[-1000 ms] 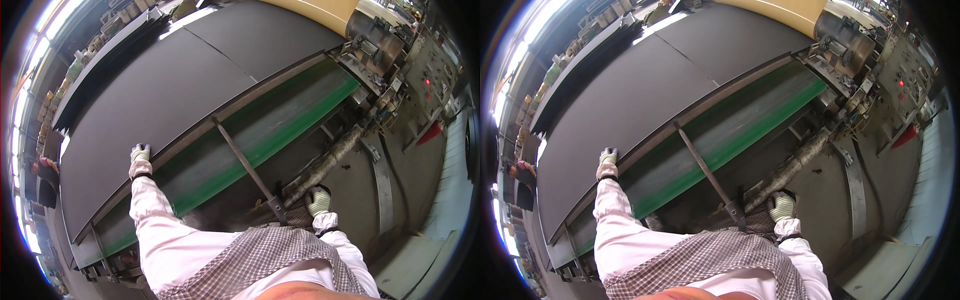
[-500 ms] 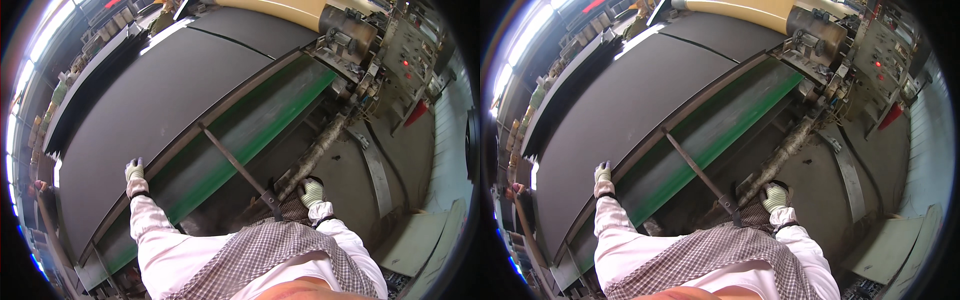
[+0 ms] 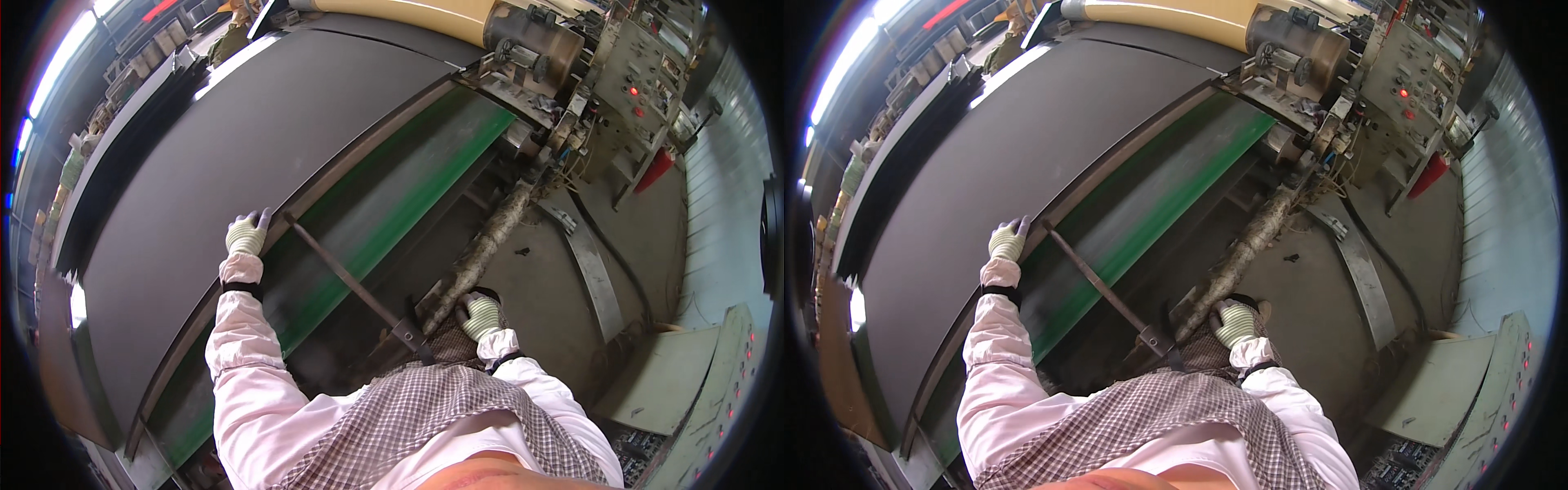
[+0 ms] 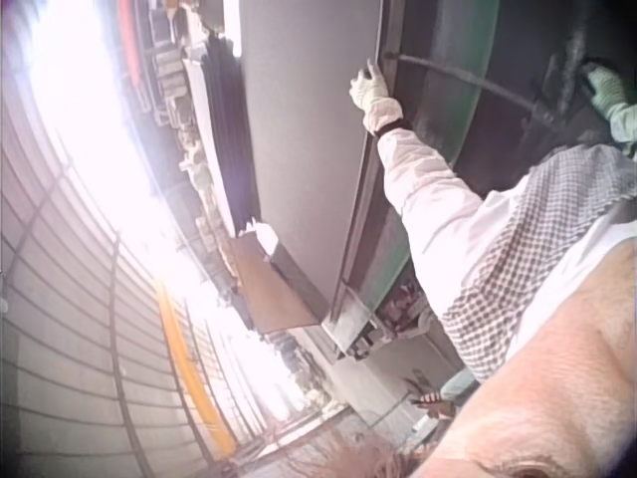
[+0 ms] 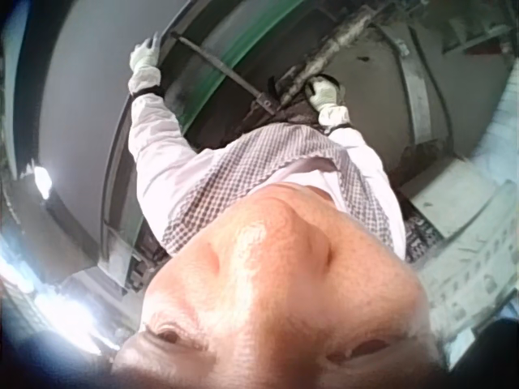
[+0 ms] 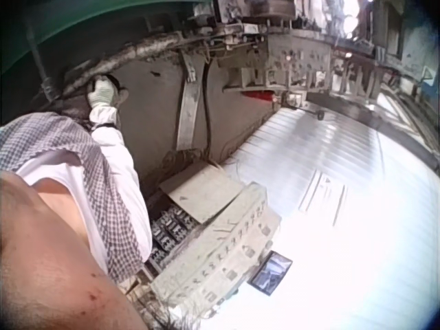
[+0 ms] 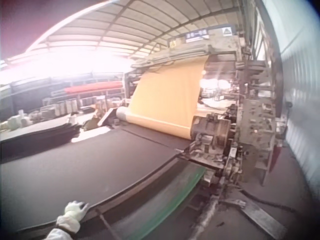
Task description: The operator is aligning and smoothing a large black sheet of material on a moving industrial conveyor belt.
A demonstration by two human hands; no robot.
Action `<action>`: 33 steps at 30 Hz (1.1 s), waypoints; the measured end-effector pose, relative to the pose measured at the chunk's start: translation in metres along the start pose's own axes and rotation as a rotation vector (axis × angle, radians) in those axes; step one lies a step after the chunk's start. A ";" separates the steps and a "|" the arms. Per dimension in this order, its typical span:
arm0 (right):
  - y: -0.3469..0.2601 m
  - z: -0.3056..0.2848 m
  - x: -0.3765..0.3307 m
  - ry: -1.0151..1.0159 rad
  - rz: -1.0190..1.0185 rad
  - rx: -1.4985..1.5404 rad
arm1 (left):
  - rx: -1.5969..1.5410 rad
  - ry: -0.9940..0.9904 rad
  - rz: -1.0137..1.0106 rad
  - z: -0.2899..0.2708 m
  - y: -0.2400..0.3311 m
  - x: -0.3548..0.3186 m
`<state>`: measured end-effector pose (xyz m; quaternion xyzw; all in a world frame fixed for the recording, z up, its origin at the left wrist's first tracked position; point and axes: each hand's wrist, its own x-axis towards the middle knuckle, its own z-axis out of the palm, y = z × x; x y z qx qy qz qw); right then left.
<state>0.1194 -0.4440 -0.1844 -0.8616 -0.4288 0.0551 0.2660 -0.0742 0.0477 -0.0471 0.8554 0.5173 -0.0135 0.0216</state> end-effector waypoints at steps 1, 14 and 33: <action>0.001 0.000 0.000 -0.007 -0.005 0.013 | 0.003 -0.004 0.012 -0.002 0.014 0.005; 0.003 -0.015 0.008 -0.048 -0.091 0.073 | 0.105 -0.157 0.242 -0.021 0.191 0.090; 0.005 -0.001 0.005 0.025 -0.096 0.056 | 0.164 -0.067 0.196 0.035 -0.064 0.026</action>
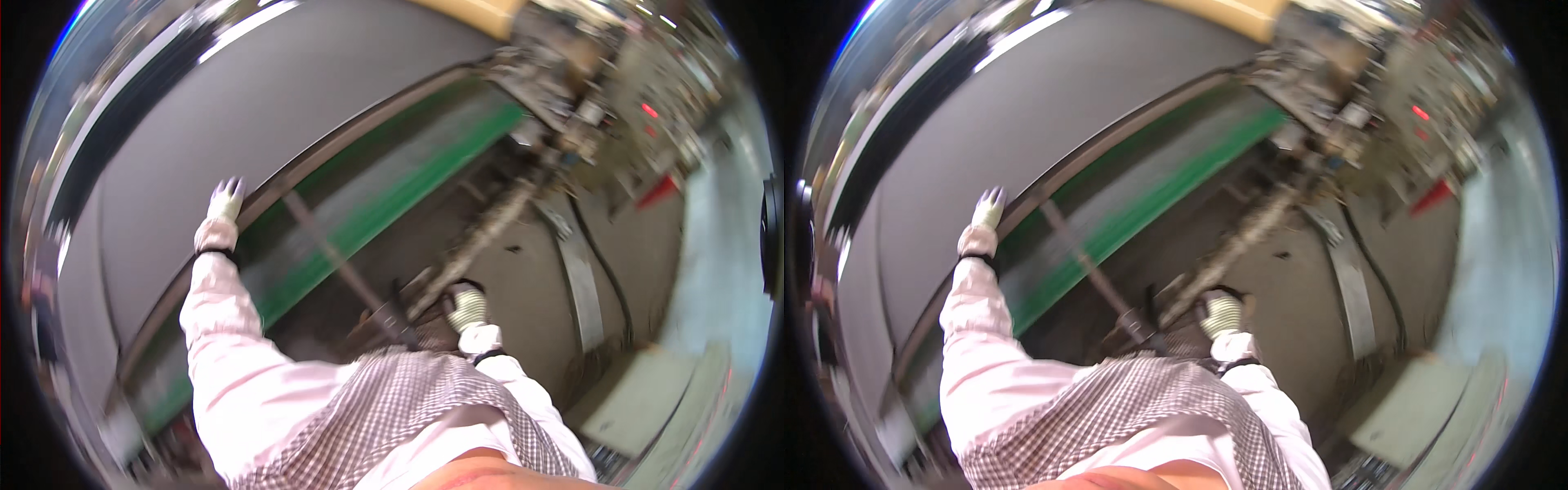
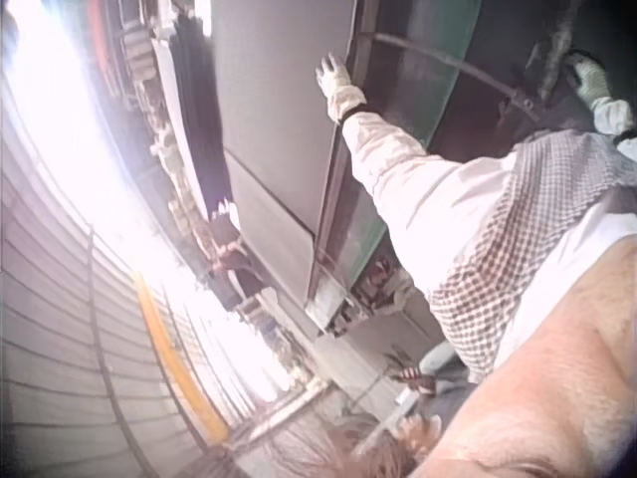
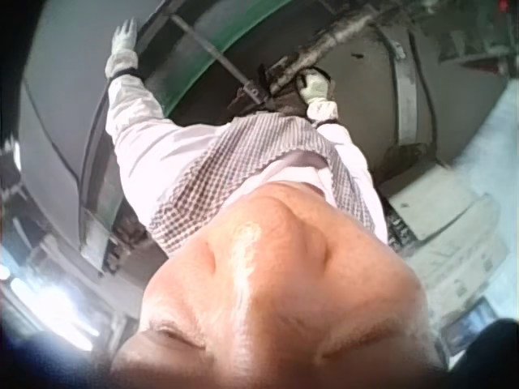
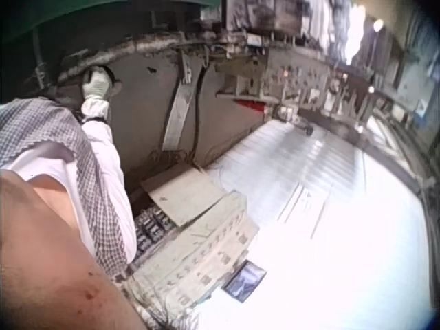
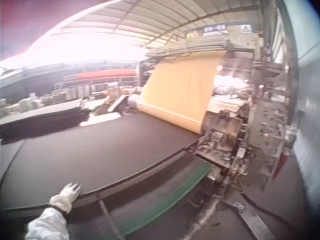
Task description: The operator is aligning and smoothing a large black sheet of material on a moving industrial conveyor belt.
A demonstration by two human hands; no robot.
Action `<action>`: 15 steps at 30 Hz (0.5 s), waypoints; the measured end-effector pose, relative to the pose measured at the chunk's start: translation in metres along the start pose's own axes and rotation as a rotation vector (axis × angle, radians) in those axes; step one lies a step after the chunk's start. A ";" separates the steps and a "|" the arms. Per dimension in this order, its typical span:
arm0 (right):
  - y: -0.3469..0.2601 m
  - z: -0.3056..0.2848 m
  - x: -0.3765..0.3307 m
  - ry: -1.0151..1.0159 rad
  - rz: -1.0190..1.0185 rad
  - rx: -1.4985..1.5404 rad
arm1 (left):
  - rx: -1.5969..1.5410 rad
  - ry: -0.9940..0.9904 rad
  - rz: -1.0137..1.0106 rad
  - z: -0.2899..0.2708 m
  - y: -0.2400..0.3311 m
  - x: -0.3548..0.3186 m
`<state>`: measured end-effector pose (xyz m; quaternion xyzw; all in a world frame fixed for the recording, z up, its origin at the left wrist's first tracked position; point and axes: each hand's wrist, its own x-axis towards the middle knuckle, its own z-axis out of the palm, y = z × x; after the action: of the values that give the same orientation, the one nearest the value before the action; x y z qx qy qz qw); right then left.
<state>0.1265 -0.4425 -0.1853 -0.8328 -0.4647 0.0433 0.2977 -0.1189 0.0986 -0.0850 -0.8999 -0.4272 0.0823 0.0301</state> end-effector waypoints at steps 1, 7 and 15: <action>0.000 0.002 -0.003 0.051 -0.008 -0.021 | -0.158 0.009 -0.185 0.004 -0.031 -0.035; 0.010 0.019 -0.005 0.065 -0.014 -0.073 | -0.191 0.178 -0.619 0.011 -0.083 -0.134; 0.034 0.032 -0.014 0.022 0.049 -0.202 | -0.252 0.150 -0.425 0.003 -0.024 -0.078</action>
<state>0.1335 -0.4526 -0.2326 -0.8701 -0.4428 -0.0059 0.2162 -0.1866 0.0536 -0.0757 -0.7901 -0.6102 -0.0466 -0.0342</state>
